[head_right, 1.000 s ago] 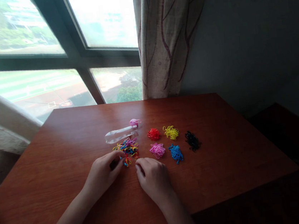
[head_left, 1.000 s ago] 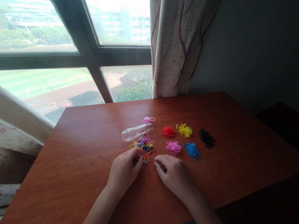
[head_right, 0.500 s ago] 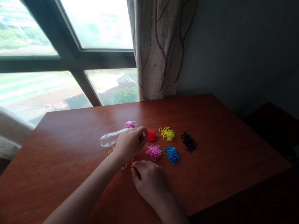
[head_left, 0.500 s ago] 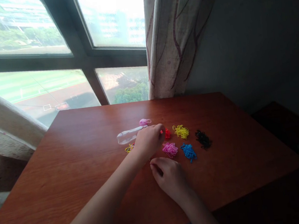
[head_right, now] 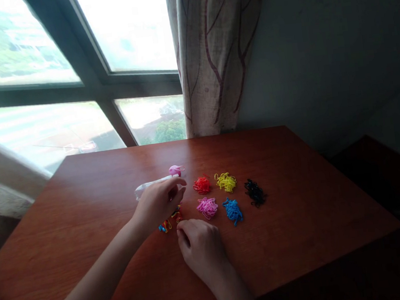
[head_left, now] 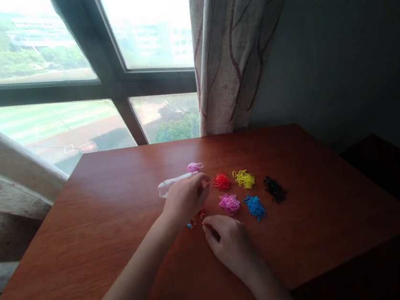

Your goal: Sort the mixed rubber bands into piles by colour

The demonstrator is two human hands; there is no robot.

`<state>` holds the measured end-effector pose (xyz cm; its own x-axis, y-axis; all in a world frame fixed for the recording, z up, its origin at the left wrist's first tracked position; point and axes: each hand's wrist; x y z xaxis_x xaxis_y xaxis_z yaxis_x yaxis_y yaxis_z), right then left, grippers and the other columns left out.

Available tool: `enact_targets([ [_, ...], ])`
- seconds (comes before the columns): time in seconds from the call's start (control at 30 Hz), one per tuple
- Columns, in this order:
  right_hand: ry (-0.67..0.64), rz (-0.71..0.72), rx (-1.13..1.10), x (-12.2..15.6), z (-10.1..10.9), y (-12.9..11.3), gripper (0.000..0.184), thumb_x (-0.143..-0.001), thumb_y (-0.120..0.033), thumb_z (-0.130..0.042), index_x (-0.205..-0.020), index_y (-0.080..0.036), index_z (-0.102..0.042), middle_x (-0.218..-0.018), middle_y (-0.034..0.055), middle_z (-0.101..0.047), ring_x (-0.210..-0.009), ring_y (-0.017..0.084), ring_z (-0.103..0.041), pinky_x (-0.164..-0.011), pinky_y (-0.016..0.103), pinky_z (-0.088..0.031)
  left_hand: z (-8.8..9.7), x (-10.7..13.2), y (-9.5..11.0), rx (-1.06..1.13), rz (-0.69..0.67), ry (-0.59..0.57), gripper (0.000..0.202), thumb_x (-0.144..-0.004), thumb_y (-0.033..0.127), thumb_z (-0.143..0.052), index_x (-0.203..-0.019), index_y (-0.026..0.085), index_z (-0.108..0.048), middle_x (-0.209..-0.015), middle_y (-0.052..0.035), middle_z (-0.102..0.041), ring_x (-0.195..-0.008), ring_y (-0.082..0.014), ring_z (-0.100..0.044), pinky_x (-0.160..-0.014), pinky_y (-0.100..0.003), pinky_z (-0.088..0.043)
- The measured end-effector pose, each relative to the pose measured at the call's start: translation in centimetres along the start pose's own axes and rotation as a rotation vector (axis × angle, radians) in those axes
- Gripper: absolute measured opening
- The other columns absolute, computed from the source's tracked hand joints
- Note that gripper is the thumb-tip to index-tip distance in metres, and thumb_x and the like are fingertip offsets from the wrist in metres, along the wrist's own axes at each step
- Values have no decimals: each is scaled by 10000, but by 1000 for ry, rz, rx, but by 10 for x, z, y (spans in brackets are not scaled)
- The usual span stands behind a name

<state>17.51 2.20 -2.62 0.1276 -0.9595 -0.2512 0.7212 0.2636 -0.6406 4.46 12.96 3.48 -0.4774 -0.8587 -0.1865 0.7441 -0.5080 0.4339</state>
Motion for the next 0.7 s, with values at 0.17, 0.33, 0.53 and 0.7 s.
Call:
enact_targets([
  [0.17,-14,-4,10,0,0,0,153,-897,-135,-525,-882,-226,-647,-821,8,-696,-756,164,-633,-697,243,-394,11,43,-17,66,59,42,182,-898,273,-511,-930,206,-677,-726,4,-681,-587,-114,-558,-564,-212,-373],
  [0.33,-18,-5,34,0,-1,1,154,-894,-131,-529,-891,-226,-650,-832,10,-699,-774,166,-638,-705,241,-389,6,67,-27,139,115,42,164,-889,255,-522,-909,206,-677,-718,8,-680,-599,-117,-566,-589,-210,-402],
  [0.53,-11,3,52,1,-2,0,157,-888,-131,-532,-875,-228,-655,-807,1,-695,-744,155,-636,-679,235,-392,11,34,-7,-98,-22,-98,210,-916,235,-480,-965,221,-684,-838,-22,-727,-712,-150,-642,-602,-232,-411],
  [0.7,11,2,58,1,-2,0,163,-890,-135,-526,-896,-224,-662,-815,2,-698,-742,158,-640,-681,236,-406,6,-46,16,-169,-123,-197,217,-920,236,-487,-979,237,-696,-918,-50,-725,-832,-201,-673,-672,-276,-456],
])
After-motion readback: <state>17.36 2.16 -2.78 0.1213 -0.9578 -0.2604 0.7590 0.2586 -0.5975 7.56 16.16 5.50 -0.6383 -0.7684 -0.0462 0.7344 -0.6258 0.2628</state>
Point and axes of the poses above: each hand's wrist, its own x-axis away from the middle knuckle, its own z-axis out of the back of the hand, y = z × x
